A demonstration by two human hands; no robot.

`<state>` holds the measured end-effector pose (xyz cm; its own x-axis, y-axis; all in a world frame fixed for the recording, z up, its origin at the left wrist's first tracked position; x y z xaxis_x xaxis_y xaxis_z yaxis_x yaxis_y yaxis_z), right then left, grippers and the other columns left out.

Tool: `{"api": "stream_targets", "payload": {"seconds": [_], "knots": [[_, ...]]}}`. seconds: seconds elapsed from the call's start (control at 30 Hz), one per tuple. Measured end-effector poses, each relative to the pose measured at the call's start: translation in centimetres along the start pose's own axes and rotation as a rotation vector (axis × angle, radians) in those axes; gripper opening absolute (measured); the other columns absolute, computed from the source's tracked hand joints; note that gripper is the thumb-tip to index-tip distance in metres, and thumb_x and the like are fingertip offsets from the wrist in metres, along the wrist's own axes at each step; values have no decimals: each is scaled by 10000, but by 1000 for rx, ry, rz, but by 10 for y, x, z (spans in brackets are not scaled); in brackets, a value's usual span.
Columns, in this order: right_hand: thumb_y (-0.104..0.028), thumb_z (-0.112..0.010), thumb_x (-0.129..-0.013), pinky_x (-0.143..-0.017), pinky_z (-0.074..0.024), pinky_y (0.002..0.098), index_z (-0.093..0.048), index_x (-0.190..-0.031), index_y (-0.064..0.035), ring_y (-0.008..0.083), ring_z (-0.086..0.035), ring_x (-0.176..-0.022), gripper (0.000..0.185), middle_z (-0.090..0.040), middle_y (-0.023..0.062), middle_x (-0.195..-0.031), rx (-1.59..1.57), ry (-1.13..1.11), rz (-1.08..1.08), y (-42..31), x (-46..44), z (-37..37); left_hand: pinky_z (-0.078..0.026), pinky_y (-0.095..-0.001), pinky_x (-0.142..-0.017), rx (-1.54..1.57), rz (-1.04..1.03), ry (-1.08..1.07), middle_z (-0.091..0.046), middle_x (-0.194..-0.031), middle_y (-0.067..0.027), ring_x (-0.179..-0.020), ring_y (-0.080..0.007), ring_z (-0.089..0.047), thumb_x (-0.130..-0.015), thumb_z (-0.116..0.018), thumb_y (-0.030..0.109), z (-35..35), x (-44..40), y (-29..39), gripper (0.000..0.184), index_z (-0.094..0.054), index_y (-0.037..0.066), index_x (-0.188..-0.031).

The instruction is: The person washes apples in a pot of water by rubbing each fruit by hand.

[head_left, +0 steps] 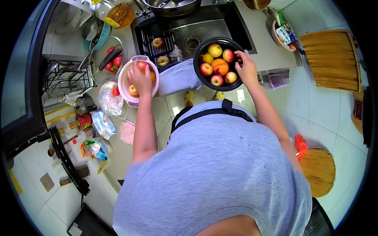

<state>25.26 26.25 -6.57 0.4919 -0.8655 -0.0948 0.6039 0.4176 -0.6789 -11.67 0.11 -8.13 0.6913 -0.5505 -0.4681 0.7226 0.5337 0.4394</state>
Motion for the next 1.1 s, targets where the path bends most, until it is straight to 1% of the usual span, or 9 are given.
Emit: {"api": "stream_targets", "payload": {"seconds": [0.17,0.3,0.43,0.53,0.73,0.77,0.87,0.93,1.1], "knots": [[-18,-687,-804,-934,-552,437,-481,-1436,-181,365,-636,-1123,684,-526,136,-1399,312,-176,184,-12,-5,-24,-458,-448,-985,275,-173,-36,-665,-1122,-141,-1087,-347,-594,-850,-717,75,10,-19,104,312,-674,57,-1159],[-28,-724,-759,-938,-552,480,-431,-1488,-179,436,-656,-1086,800,-467,208,-1438,510,-382,-10,0,-17,-61,-485,-421,-936,492,-346,-142,-689,-999,-107,-1010,-316,-619,-817,-692,3,-6,-8,178,197,-708,62,-1005],[-33,-711,-788,-927,-555,491,-417,-1489,-169,456,-658,-1077,772,-465,242,-1412,486,-409,-47,29,-32,-81,-518,-422,-868,614,-430,-230,-688,-979,-113,-976,-323,-633,-808,-689,8,-23,12,225,203,-712,66,-1001],[-109,-541,-954,-929,-559,501,-452,-1457,-136,466,-673,-1055,512,-477,268,-1381,551,-528,-74,27,-28,-86,-525,-402,-862,676,-432,-351,-696,-978,-130,-947,-335,-650,-848,-682,6,-31,25,246,157,-712,39,-998],[-116,-865,-688,-913,-547,481,-546,-1260,-124,419,-655,-1097,655,-648,216,-1231,124,-349,-71,1,-22,-37,-566,-375,-746,773,-147,-506,-711,-1000,-153,-867,-269,-721,-910,-710,126,-72,42,231,201,-683,-3,-1062],[-143,-898,-679,-948,-534,419,-555,-1288,-115,336,-666,-1127,699,-679,169,-1236,16,-378,-152,-5,-19,-31,-566,-375,-746,772,-147,-507,-711,-1000,-153,-867,-269,-721,-910,-710,126,-74,41,230,201,-683,-3,-1062],[-154,-905,-703,-1000,-504,351,-579,-1325,-96,246,-657,-1134,705,-679,111,-1253,-324,-252,44,-20,-14,-23,-582,-391,-748,750,57,-742,-718,-1018,-193,-844,-291,-733,-976,-672,300,-95,41,233,349,-656,-26,-1098],[-145,-881,-766,-1047,-456,307,-593,-1371,-70,162,-598,-1160,674,-647,68,-1291,-474,-273,71,-32,-11,-25,-595,-365,-732,1037,641,-1142,-722,-1001,-186,-834,-259,-745,-1039,-569,451,-118,68,236,491,-615,-21,-1166],[-211,-666,-987,-1007,-482,319,-477,-1483,-82,154,-612,-1098,547,-624,69,-1307,-746,-330,-24,-37,-1,-33,-535,-288,-658,1430,855,-1209,-642,-833,-78,-660,-173,-619,-1083,-403,536,-117,69,263,512,-587,60,-1121]]}}
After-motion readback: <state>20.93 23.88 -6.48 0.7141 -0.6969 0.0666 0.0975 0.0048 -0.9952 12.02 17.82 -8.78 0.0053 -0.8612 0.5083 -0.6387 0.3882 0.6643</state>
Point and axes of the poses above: each hand's wrist, its own x-axis away from the middle knuckle, its own z-axis out of the back of the hand, y = z × x, the point moved 8 cm from there along -x, towards the middle knuckle
